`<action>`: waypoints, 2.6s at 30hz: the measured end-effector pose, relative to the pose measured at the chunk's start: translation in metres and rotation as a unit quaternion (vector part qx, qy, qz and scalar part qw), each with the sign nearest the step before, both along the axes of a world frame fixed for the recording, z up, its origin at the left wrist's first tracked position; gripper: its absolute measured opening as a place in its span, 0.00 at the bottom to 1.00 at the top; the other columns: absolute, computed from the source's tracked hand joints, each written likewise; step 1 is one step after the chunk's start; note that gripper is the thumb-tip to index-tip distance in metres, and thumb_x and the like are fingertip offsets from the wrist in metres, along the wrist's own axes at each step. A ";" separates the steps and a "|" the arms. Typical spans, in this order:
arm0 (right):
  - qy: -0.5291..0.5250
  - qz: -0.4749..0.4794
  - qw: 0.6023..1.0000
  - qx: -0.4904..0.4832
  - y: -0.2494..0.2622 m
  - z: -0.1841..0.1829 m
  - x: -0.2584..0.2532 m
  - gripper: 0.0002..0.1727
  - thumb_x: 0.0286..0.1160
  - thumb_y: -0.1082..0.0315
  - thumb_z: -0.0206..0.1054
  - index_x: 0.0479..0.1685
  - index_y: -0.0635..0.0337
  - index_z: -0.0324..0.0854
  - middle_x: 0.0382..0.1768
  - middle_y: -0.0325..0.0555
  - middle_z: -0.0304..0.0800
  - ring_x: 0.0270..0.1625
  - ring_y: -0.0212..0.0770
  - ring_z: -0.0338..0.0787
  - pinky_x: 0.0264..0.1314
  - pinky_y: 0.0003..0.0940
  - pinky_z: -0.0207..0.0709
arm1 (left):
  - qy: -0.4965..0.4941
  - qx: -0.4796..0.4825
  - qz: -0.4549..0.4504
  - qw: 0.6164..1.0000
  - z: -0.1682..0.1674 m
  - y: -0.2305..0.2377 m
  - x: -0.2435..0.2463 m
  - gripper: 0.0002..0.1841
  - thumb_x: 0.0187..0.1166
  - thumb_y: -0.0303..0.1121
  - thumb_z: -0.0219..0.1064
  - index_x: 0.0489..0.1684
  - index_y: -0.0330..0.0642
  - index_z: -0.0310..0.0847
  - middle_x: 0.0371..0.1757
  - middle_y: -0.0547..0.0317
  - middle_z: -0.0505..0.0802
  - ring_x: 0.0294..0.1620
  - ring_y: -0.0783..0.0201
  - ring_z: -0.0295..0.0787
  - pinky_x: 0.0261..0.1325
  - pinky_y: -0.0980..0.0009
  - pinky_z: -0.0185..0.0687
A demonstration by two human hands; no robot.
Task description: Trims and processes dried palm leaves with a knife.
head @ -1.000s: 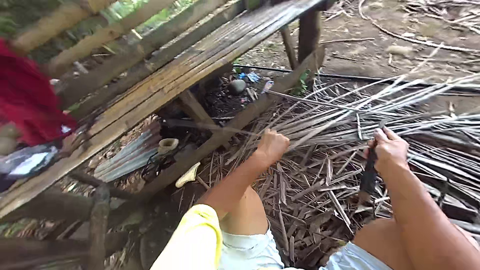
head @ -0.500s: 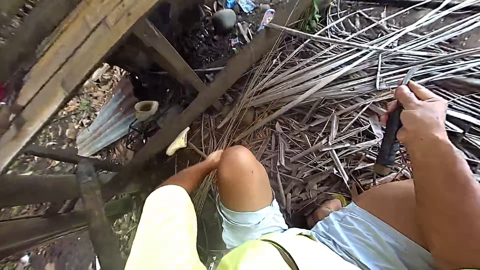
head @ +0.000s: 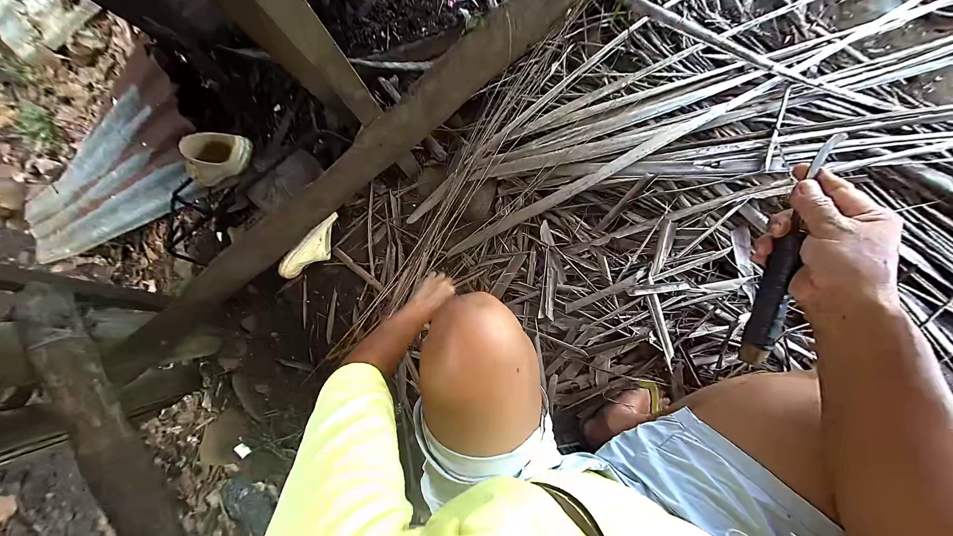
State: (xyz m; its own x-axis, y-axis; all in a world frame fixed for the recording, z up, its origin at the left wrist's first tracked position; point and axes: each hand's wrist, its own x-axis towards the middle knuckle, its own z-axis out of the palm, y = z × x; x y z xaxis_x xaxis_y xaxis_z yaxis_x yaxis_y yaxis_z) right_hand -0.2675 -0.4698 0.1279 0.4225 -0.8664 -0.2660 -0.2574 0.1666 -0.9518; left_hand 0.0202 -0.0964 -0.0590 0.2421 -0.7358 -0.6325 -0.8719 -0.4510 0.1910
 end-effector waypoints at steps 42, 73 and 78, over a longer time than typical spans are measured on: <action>-0.013 0.008 0.997 0.081 0.007 0.003 -0.003 0.19 0.93 0.56 0.54 0.68 0.58 0.78 0.18 0.36 0.75 0.13 0.31 0.74 0.15 0.27 0.76 | 0.162 -0.177 0.299 0.924 0.093 -0.180 -0.002 0.24 0.86 0.47 0.67 0.70 0.36 0.82 0.60 0.31 0.90 0.60 0.35 0.88 0.65 0.32 0.78; -0.230 0.096 0.909 0.334 0.053 0.032 0.020 0.19 0.93 0.48 0.51 0.57 0.49 0.80 0.19 0.31 0.72 0.15 0.29 0.75 0.18 0.25 0.76 | -0.164 -0.214 -0.068 0.961 0.278 -0.175 -0.093 0.27 0.88 0.30 0.61 0.87 0.47 0.70 0.68 0.37 0.89 0.57 0.34 0.92 0.56 0.33 0.84; -0.288 0.089 0.913 0.274 0.012 0.039 -0.013 0.20 0.94 0.50 0.49 0.60 0.54 0.80 0.18 0.31 0.72 0.15 0.28 0.74 0.17 0.23 0.74 | 0.048 -0.175 -0.001 0.983 0.281 -0.208 -0.088 0.22 0.91 0.32 0.59 0.83 0.44 0.74 0.62 0.38 0.92 0.56 0.43 0.92 0.64 0.42 0.84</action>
